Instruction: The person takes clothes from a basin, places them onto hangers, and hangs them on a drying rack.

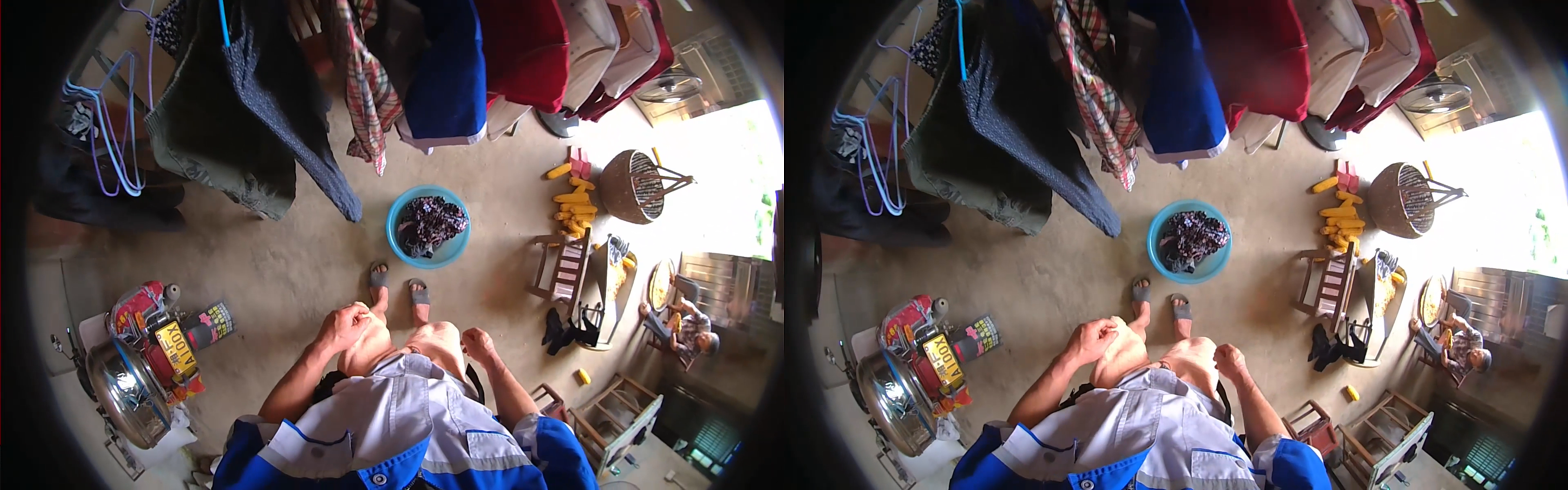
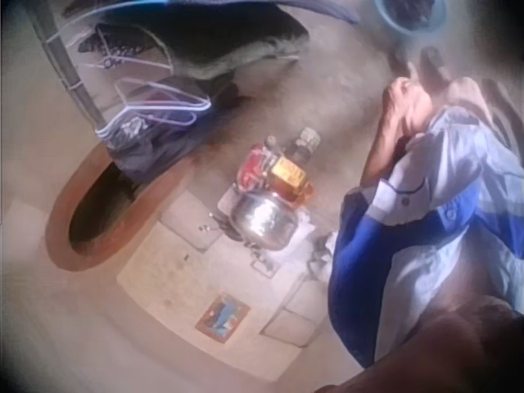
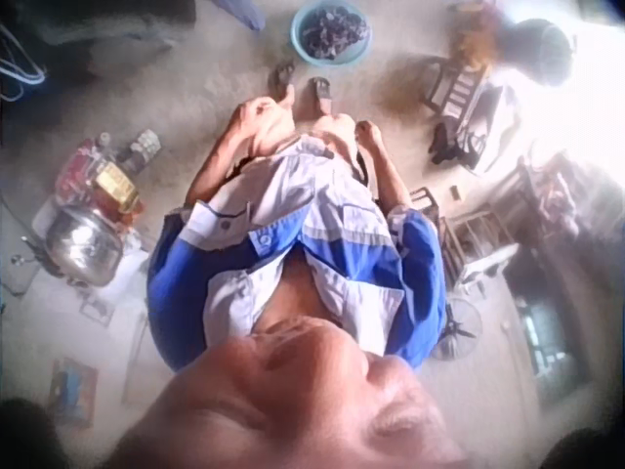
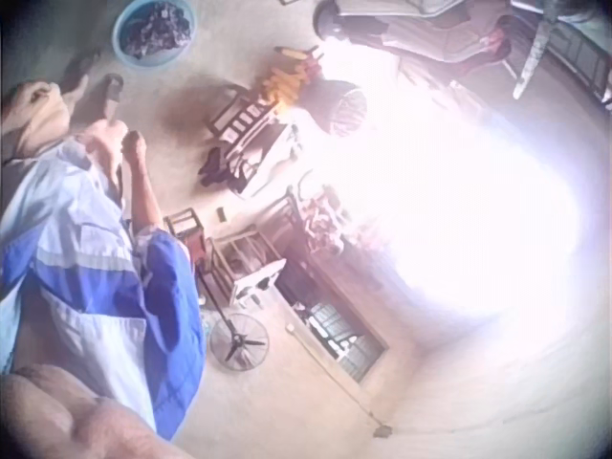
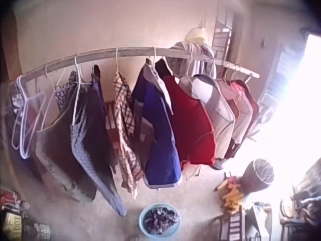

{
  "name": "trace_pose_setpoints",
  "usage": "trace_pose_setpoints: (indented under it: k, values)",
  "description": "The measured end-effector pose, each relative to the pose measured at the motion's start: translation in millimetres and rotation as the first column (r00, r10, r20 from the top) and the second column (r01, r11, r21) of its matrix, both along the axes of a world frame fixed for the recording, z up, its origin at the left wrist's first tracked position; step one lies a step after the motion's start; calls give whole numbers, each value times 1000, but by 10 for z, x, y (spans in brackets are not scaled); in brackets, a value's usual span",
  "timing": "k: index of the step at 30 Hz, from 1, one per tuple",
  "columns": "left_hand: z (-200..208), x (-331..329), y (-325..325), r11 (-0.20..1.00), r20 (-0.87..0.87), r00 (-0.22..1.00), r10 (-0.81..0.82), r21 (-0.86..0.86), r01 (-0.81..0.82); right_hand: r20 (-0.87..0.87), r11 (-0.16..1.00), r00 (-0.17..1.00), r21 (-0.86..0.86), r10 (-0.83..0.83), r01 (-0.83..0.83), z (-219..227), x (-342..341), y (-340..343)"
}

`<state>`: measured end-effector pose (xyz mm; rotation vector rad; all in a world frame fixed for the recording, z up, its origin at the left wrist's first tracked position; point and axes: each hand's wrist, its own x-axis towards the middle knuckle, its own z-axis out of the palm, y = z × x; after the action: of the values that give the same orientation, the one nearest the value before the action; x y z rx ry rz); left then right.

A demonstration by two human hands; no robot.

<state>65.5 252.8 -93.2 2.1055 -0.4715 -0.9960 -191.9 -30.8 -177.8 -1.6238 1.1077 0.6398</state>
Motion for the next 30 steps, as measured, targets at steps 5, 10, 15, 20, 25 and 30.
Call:
trace_pose_setpoints:
  k: [5, 10, 15, 20, 25, 30]
  values:
    - [-365, 20, 74, 941, -86, 980, -181, 276, 198, -14, 996, 996, -28, 82, -83, -260, -220, 285]
    - [-457, -233, 190, 847, -153, 927, -343, 376, 376, 31, 965, 974, -140, 226, -220, -505, -190, 301]
    - [-631, -492, 91, 740, -328, 884, -332, 490, 460, 100, 998, 994, -51, 42, -37, -1183, -231, 198]
    - [-1051, -921, 48, 709, -395, 870, -297, 519, 477, 294, 683, 707, -637, 643, -357, -1931, 98, -164]
    - [-1294, -1330, -622, 504, -481, 850, -213, 692, 518, 326, 780, 767, -527, 553, -338, -2673, 487, -898]
    - [-1367, -1178, -904, 354, -526, 833, -172, 756, 550, 143, 874, 891, -310, 431, -373, -3126, 1248, -1264]
